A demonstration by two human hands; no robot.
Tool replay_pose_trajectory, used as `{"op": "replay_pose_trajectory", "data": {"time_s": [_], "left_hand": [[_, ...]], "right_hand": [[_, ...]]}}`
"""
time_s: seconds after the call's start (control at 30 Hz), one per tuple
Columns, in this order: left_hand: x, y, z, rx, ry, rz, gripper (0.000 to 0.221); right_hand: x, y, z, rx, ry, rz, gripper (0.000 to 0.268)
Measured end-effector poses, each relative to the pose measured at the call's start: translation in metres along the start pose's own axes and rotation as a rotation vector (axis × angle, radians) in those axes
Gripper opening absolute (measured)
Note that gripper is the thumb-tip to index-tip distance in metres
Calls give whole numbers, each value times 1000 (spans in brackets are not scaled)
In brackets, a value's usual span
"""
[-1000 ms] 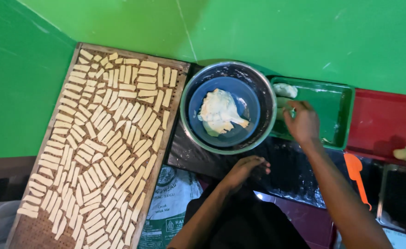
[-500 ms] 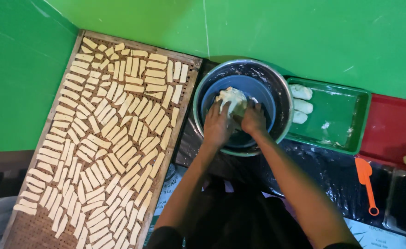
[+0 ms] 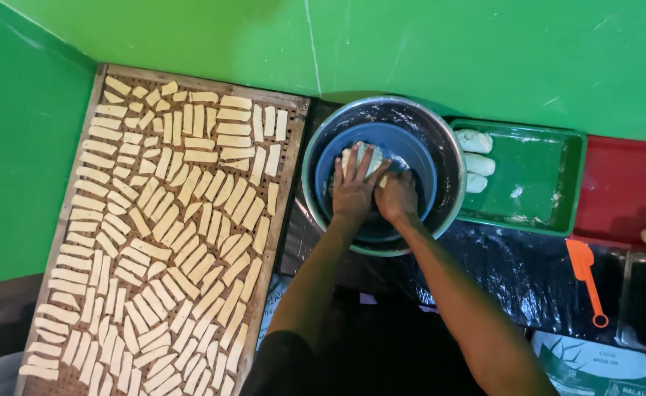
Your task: Shaping small pieces of dough into cylinders and arranging them on a wooden tray
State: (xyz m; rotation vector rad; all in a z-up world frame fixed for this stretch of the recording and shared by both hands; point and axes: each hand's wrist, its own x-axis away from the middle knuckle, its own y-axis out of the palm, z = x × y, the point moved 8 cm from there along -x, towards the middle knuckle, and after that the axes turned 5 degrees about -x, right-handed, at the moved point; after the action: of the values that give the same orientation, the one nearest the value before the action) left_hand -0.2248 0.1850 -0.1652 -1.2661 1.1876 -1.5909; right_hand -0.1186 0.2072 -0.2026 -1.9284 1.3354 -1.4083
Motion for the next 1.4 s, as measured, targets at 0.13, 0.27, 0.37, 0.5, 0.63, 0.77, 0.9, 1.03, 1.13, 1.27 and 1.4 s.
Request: {"op": "replay_pose_trajectory", "data": {"time_s": [0.13,0.27,0.37,0.5,0.63,0.77,0.9,1.03,1.13,1.27,1.4], "left_hand": [[-6,11,-1,-19,-47,-41,72],[-10,16,-2,-15,-73,-127,75],[-11,12,0,-9,-96,-193,78],[-15,23,-1,-31,-116,-166,84],[-17,24,-1,5,-117,-147,82],[-16,23,0,-34,-129,-125,79],[-18,27,0,-33,-144,-56,79],[-18,26,-1,-41,-164,-2,75],[-15,25,1,-28,-169,36,73],[-15,12,4,-83,-203,-32,75],[-15,10,6,-48,-210,-10,77]], "right_hand": [[5,2,-1,74,-9,-18,51],[11,-7,-4,52,-46,-36,47],[15,-17,-6,28,-138,-101,45],[11,-23,-4,74,-221,-191,38],[25,-34,-13,76,-301,-228,38],[36,-36,-14,67,-348,-276,36],[53,-49,-16,-28,-342,-276,36],[65,-62,-18,-39,-373,-260,33],[77,-73,-15,-56,-393,-228,30],[132,-136,-33,-568,-369,-184,20],[114,-183,-25,-627,-468,-37,24]]}}
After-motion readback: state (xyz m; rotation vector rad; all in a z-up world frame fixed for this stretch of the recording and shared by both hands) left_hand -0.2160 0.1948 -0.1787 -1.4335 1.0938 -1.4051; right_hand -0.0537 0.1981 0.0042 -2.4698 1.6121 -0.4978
